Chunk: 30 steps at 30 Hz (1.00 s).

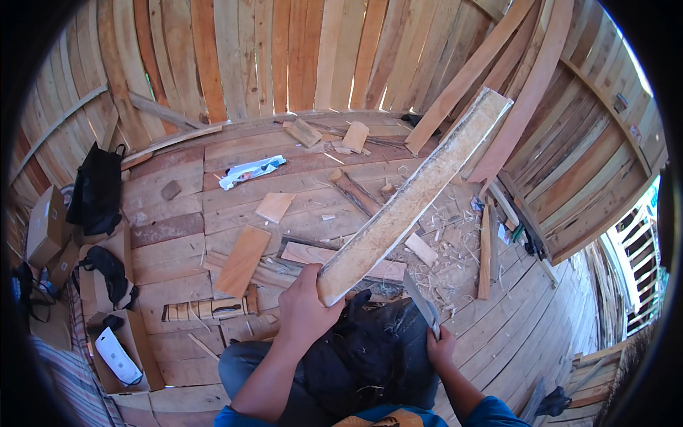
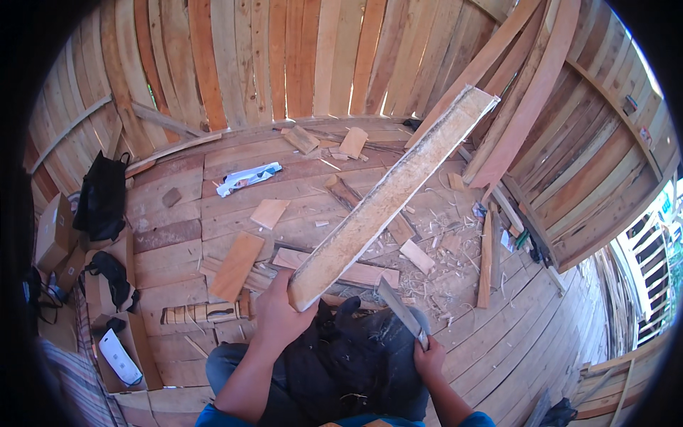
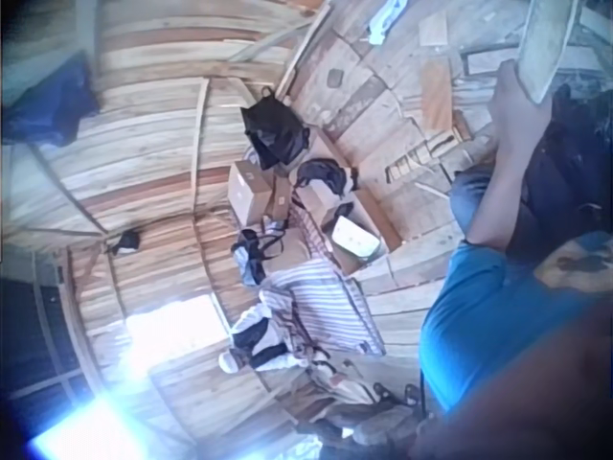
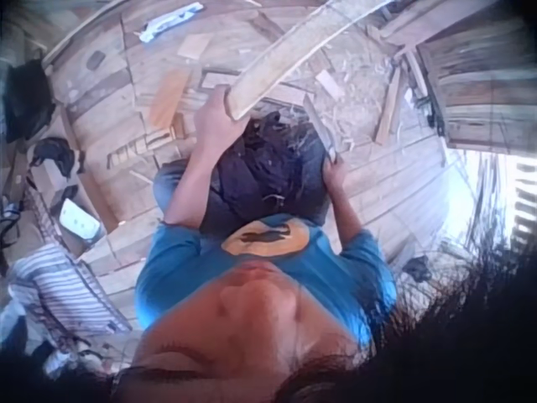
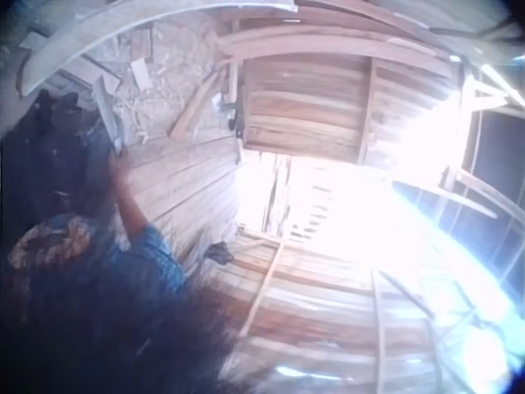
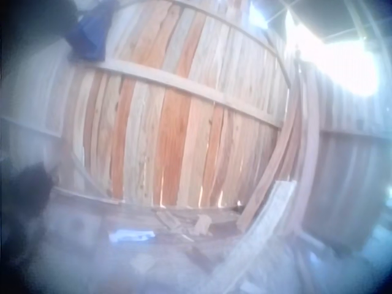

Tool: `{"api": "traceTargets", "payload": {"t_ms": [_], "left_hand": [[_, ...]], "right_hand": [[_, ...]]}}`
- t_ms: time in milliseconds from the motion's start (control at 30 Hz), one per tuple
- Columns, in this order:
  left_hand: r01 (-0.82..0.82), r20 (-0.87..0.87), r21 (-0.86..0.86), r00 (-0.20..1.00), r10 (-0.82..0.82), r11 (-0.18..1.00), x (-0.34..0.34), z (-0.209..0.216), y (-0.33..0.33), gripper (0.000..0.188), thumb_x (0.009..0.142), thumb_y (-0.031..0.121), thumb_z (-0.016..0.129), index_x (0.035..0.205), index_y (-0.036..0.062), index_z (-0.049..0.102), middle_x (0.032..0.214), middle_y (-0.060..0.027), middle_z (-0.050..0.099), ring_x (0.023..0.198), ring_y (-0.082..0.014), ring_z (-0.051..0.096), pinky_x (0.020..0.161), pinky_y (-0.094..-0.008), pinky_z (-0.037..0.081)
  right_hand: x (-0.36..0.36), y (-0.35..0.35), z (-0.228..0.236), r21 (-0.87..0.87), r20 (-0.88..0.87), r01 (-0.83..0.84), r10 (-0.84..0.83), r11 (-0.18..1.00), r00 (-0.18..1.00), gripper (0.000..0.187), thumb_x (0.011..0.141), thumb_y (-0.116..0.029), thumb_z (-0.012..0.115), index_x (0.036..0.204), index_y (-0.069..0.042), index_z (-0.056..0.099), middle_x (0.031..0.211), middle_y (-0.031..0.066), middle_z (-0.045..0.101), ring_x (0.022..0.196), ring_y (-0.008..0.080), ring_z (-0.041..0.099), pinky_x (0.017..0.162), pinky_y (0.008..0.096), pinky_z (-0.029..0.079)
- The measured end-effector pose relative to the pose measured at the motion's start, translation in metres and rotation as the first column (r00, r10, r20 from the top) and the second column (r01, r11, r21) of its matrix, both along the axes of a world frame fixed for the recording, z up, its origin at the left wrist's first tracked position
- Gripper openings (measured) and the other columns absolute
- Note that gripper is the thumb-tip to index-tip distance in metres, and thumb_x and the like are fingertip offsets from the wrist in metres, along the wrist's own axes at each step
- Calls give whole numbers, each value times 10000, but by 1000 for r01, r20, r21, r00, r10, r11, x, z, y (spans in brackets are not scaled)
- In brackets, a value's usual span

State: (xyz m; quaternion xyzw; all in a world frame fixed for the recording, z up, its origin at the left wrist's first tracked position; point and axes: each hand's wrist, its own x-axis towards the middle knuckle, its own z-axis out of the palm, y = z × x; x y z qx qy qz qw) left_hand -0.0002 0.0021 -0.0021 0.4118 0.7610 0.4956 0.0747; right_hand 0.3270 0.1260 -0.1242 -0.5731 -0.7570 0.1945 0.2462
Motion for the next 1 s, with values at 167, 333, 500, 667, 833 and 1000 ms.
{"api": "traceTargets", "payload": {"t_ms": [167,333,500,667,833,1000], "left_hand": [[134,134,14,982,-135,991,1,-3,1,465,703,180,762,1072,15,531,907,-200,647,867,-359,651,742,-398,508],[376,357,13,864,-355,927,-1,-14,-1,539,741,220,746,1153,-15,489,986,-226,639,941,-343,638,809,-382,489],[528,482,64,727,-490,847,5,-19,-3,589,749,268,754,1172,-33,476,1004,-233,632,950,-324,638,816,-372,481],[552,509,2,718,-476,834,13,-16,1,564,762,265,747,1153,-45,486,1003,-237,627,930,-309,634,816,-363,474],[572,523,-26,707,-477,820,26,-35,8,567,764,262,733,1159,-59,481,1009,-270,621,971,-362,629,835,-383,473],[584,475,-131,746,-467,801,33,-39,6,581,754,245,721,1173,-63,463,1002,-292,620,987,-414,610,840,-415,476]], "right_hand": [[3,1,-2,-3,51,10,-10,1000,999,219,779,-206,662,813,10,645,598,233,562,567,401,596,515,449,434],[1,0,-1,6,48,20,-21,1000,999,231,787,-224,659,833,3,649,613,236,570,595,408,601,534,455,441],[-1,-4,8,-43,30,13,-12,999,999,270,820,-260,633,805,8,606,606,208,546,563,327,561,539,412,418],[22,4,4,-147,-317,-147,94,978,944,444,939,-355,508,657,-14,479,548,37,442,522,133,411,499,314,334],[-2,-3,44,-189,-479,-131,25,973,877,477,968,-378,460,640,-32,450,554,-5,412,491,121,386,469,308,312],[-70,-15,124,-124,-102,-331,320,935,942,492,881,-432,594,696,21,542,544,166,521,515,310,565,515,411,426]]}}
